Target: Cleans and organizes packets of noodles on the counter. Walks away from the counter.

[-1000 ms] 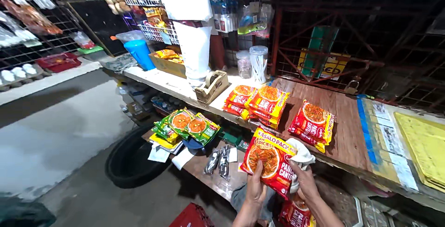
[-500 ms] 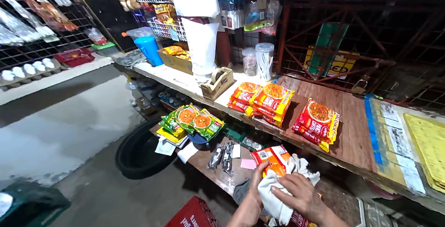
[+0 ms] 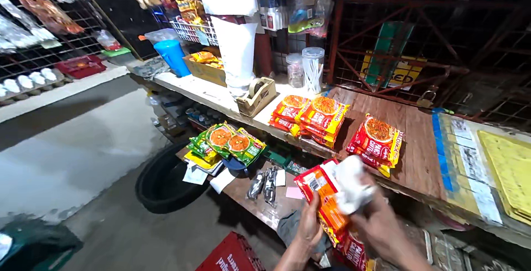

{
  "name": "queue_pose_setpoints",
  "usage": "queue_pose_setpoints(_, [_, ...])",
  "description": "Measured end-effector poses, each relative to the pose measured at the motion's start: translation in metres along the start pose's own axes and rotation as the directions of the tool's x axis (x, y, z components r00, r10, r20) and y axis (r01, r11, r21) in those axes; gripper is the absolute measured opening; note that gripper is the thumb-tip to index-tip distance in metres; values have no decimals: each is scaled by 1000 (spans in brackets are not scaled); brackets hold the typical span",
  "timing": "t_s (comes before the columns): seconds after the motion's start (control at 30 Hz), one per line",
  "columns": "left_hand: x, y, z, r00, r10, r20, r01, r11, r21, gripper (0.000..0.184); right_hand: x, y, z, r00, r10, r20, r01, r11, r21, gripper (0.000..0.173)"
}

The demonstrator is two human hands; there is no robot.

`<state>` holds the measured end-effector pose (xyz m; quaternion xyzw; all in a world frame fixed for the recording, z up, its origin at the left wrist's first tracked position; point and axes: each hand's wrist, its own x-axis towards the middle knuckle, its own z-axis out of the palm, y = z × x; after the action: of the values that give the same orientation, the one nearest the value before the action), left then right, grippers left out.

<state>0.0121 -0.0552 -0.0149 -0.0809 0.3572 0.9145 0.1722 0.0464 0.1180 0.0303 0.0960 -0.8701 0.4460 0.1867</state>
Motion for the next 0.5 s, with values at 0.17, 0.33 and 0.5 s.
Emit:
queue_pose_setpoints(0.17, [-12,-16,-6,999,-31,38,28,998,64,31,10,36,45,925,-341,166,378,867,-324,47])
queue_pose_setpoints(0.33, [4,-12,-2,980,-111,167,58,954,295,32,41,40,23,993,99,70,-85,979,-188,48])
queue_pose_setpoints(0.5, [-27,-6,-37,986,-151,64,90,821,564,16,3,22,51,878,-388,279,451,867,-214,36])
